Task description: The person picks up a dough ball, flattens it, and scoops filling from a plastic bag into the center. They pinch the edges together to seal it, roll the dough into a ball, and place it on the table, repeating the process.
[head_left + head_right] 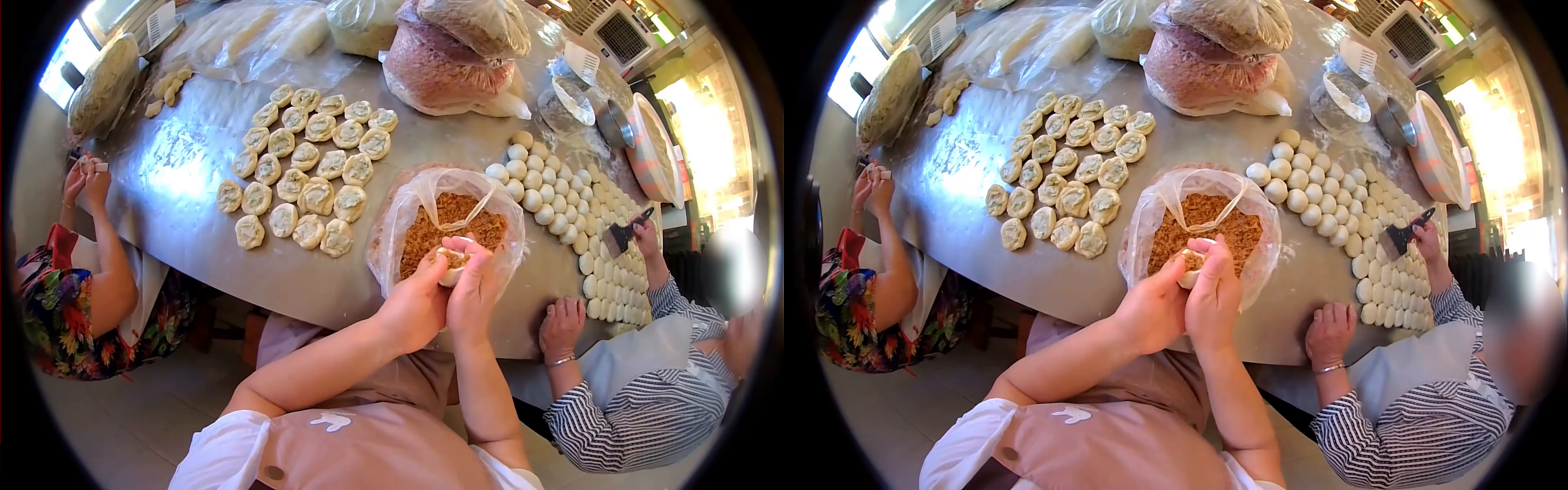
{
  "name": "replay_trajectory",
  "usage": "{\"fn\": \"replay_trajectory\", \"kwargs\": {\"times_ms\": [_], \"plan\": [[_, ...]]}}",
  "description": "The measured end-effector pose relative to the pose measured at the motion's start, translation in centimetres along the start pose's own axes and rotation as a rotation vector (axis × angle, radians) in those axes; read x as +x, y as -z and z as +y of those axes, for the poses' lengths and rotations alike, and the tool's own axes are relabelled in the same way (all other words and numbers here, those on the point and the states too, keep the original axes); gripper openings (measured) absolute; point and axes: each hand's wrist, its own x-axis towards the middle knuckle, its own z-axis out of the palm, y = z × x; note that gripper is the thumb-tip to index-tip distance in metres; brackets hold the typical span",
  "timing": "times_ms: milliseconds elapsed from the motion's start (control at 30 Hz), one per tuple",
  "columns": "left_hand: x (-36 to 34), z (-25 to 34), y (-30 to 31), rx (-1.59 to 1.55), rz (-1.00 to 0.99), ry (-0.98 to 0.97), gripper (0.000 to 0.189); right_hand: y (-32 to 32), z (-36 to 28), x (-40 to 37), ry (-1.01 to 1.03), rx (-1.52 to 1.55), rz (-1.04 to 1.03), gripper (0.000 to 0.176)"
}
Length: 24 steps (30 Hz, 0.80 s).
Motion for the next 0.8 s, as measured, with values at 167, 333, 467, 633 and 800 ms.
{"fn": "replay_trajectory", "kwargs": {"times_ms": [167,333,467,633,800], "plan": [[0.2,0.8,-1.0,-0.066,-0.012,-0.051,0.054,0.2,0.3,-0.2,0.199,-0.006,0.022,0.05],[0.9,0.0,0.6,0.002,0.003,-0.033,0.038,0.3,0.9,-0.2,0.282,-0.014,0.0,0.03],[1.3,-0.5,0.7,0.19,0.059,-0.118,0.024,-0.5,-0.3,-0.4,0.439,-0.295,0.128,0.018],[1.0,0.1,0.6,0.26,0.119,-0.099,0.027,-0.7,-0.6,-0.3,0.259,-0.104,0.124,0.017],[0.1,0.9,-1.0,0.037,0.022,-0.1,0.032,-0.1,-0.7,0.3,0.259,0.006,0.055,0.034]]}}
